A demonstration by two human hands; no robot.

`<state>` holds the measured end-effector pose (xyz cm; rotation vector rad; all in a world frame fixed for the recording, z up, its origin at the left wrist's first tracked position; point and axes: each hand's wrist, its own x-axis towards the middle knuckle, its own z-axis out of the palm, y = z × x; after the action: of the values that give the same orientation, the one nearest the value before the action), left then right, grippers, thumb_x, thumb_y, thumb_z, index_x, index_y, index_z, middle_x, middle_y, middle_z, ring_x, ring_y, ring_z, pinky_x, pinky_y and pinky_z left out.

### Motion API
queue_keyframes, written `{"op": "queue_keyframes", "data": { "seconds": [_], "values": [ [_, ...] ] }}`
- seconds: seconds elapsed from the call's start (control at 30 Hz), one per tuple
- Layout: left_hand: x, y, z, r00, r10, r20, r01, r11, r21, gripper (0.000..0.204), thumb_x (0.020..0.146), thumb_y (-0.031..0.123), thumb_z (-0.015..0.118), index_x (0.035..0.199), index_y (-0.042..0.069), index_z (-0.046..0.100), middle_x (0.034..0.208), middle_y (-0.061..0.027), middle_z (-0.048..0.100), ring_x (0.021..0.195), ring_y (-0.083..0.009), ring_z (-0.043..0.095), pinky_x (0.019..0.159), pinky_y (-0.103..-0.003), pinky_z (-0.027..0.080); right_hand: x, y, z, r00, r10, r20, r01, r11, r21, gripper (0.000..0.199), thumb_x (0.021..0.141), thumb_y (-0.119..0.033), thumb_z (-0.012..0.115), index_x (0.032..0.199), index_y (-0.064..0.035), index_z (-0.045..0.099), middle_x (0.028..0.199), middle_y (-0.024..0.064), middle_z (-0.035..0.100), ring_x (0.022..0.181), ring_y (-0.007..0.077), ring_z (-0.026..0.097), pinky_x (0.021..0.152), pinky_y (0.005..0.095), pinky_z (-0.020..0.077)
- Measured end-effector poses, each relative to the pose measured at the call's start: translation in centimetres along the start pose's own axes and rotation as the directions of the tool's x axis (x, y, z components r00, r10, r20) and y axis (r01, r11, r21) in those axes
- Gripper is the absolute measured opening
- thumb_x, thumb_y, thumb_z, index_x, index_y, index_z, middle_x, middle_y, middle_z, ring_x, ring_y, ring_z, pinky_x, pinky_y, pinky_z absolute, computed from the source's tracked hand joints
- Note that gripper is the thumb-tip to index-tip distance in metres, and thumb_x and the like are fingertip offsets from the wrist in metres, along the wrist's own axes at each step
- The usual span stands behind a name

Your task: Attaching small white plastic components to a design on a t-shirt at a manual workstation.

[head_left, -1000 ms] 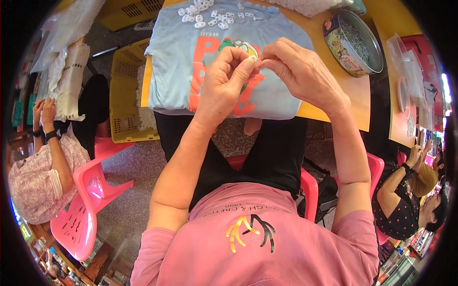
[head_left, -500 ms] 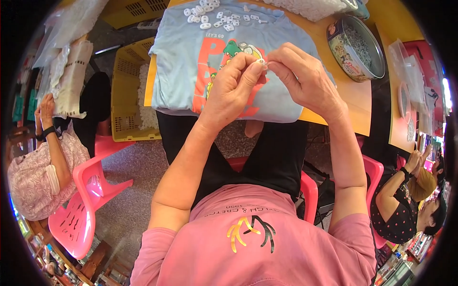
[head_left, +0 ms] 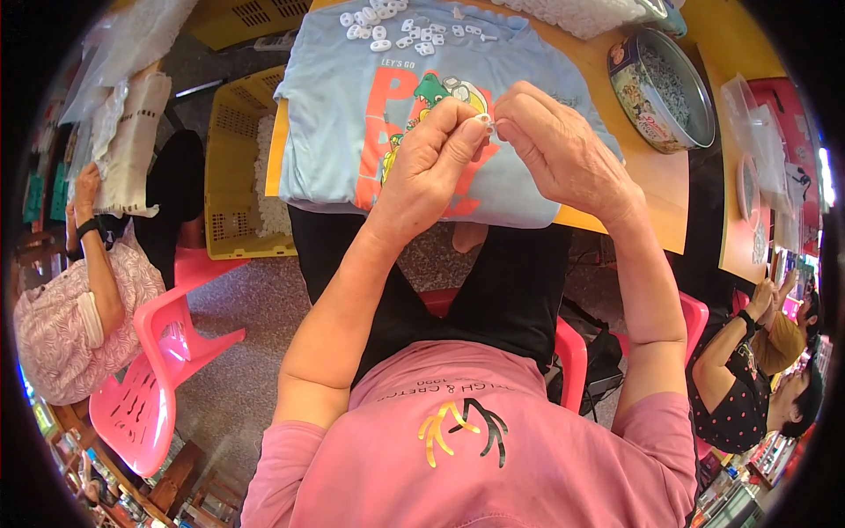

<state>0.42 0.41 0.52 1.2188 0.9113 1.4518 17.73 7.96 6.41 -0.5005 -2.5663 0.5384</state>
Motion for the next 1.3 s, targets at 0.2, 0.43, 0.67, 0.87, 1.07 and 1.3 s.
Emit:
{"op": "queue_keyframes", "data": {
  "seconds": [0.2, 0.43, 0.67, 0.87, 1.07, 1.3],
  "values": [
    [0.1, 0.1, 0.1, 1.0, -0.002, -0.004, 0.002, 1.0, 0.018, 0.017, 0.103, 0.015, 0.049, 0.092, 0.003, 0.053, 0.08, 0.0007, 0.049, 0.075, -0.0081, 0.044, 0.067, -0.023, 0.04, -0.2, 0.4, 0.4, 1.0, 0.014, -0.001, -0.014, 0.999, 0.036, 0.007, 0.096, -0.005, 0.053, 0.095, 0.0019, 0.051, 0.089, 0.015, 0.053, 0.076, 0.0341, 0.054, 0.068, 0.0391, 0.0459],
    [0.1, 0.5, 0.0, 1.0, -0.001, -0.024, 0.004, 0.996, 0.093, 0.014, 0.102, 0.012, 0.05, 0.093, 0.002, 0.054, 0.079, -0.0006, 0.052, 0.074, -0.0081, 0.047, 0.066, -0.024, 0.041, 0.1, 0.6, 0.5, 1.0, -0.006, 0.006, 0.006, 0.999, 0.045, 0.008, 0.095, -0.004, 0.054, 0.094, 0.0025, 0.05, 0.087, 0.0152, 0.053, 0.075, 0.0345, 0.054, 0.066, 0.0395, 0.0463],
    [0.0, 1.2, 0.3, 0.998, 0.001, -0.066, 0.013, 0.976, 0.216, 0.008, 0.098, 0.006, 0.054, 0.092, 0.0, 0.055, 0.072, -0.0045, 0.053, 0.062, -0.0129, 0.047, 0.057, -0.029, 0.04, 0.2, 0.7, 0.7, 1.0, 0.007, 0.025, -0.009, 0.996, 0.089, 0.008, 0.094, -0.002, 0.054, 0.09, 0.003, 0.049, 0.086, 0.0158, 0.053, 0.075, 0.0348, 0.054, 0.066, 0.0404, 0.0458],
    [0.0, 0.3, 0.6, 0.989, 0.127, -0.075, -0.097, 0.94, 0.326, 0.004, 0.095, 0.001, 0.055, 0.091, 0.0, 0.054, 0.073, -0.0087, 0.054, 0.063, -0.0181, 0.051, 0.059, -0.032, 0.042, 0.0, 0.5, 0.4, 0.998, 0.033, 0.048, -0.041, 0.984, 0.175, 0.009, 0.094, -0.003, 0.053, 0.089, 0.003, 0.048, 0.083, 0.015, 0.051, 0.071, 0.0339, 0.052, 0.063, 0.0404, 0.0437],
    [-0.2, 0.4, 0.3, 0.992, 0.044, -0.116, -0.025, 0.987, 0.16, 0.008, 0.099, 0.007, 0.053, 0.093, 0.002, 0.054, 0.074, -0.0035, 0.054, 0.066, -0.0114, 0.049, 0.06, -0.027, 0.041, 1.5, 0.2, -0.1, 0.996, 0.039, 0.082, -0.057, 0.972, 0.228, 0.01, 0.095, -0.005, 0.053, 0.088, 0.0026, 0.051, 0.079, 0.0136, 0.051, 0.068, 0.0309, 0.053, 0.062, 0.0387, 0.044],
    [-0.5, 0.5, 0.5, 0.957, 0.026, -0.287, -0.037, 0.999, -0.035, 0.016, 0.104, 0.015, 0.048, 0.094, 0.003, 0.052, 0.076, 0.0021, 0.05, 0.07, -0.0055, 0.044, 0.061, -0.023, 0.04, 7.9, 1.6, -1.3, 0.933, 0.321, 0.165, -0.356, 0.894, 0.272, 0.018, 0.094, -0.016, 0.061, 0.095, 0.0008, 0.065, 0.078, 0.0101, 0.06, 0.07, 0.0197, 0.058, 0.065, 0.0307, 0.0471]
  ]
}}
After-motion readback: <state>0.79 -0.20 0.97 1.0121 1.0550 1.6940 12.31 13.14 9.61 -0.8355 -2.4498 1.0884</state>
